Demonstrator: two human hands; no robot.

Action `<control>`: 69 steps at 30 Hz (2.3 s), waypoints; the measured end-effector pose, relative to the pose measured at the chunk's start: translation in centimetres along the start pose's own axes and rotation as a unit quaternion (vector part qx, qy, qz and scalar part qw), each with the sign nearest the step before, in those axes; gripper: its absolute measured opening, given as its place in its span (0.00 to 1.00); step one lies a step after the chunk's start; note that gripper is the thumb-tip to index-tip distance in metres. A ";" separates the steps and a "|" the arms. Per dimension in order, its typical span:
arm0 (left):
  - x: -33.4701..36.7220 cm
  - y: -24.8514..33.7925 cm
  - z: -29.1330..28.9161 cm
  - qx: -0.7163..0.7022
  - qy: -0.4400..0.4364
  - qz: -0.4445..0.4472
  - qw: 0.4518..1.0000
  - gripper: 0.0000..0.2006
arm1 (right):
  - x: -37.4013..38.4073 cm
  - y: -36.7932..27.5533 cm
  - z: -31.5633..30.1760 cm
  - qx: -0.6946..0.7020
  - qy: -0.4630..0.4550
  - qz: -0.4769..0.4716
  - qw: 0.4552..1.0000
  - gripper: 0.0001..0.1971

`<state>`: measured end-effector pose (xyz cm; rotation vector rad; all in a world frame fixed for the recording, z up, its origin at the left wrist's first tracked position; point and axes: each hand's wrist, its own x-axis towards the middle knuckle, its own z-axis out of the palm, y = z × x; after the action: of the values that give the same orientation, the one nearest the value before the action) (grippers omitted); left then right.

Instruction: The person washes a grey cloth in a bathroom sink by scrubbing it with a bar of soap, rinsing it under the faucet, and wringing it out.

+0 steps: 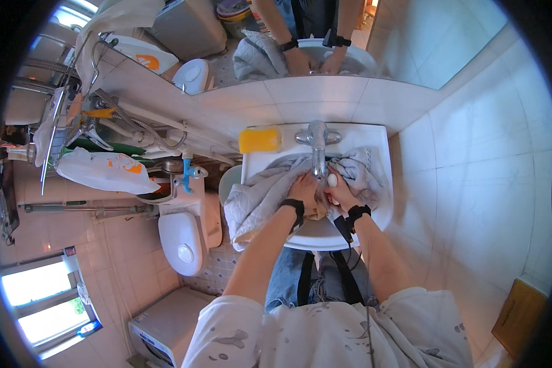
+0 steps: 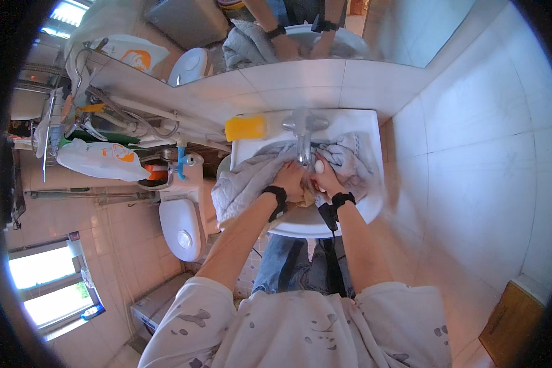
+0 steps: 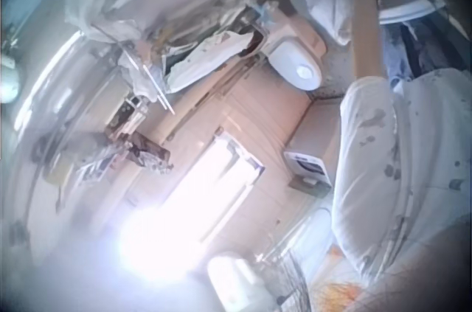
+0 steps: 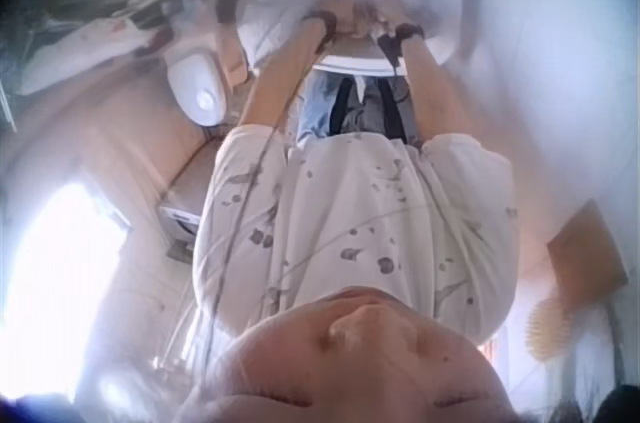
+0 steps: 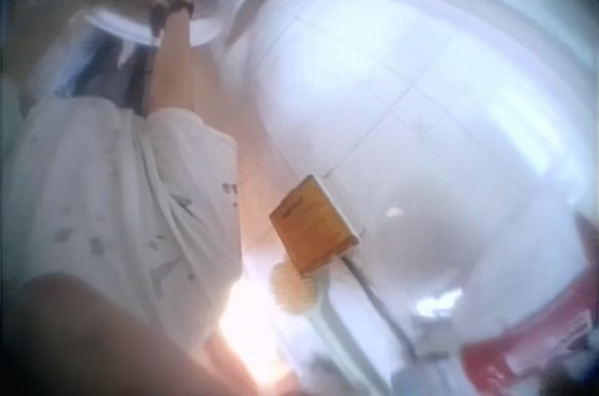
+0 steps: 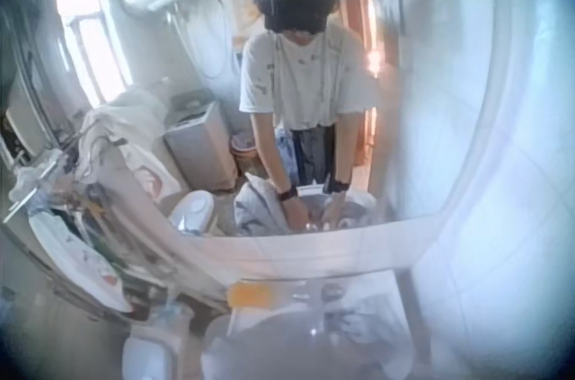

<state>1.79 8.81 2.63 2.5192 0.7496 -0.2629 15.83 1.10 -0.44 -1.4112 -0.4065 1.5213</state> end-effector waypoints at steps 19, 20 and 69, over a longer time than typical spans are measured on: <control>0.3 2.5 -4.6 0.054 -0.135 -0.020 0.989 0.34 | -0.2 -0.2 0.2 -0.095 0.020 0.018 0.995 0.43; -0.7 2.4 -3.3 0.032 -0.087 -0.017 0.996 0.35 | -0.6 -0.2 0.4 -0.096 0.017 0.022 0.995 0.43; -4.1 3.7 -3.9 -0.129 0.206 -0.204 0.948 0.32 | -5.0 -1.5 0.9 -0.038 -0.028 -0.009 0.999 0.42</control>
<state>0.58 6.24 8.75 2.1694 1.3748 0.2248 14.86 -1.95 3.82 -1.4211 -0.5147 1.5484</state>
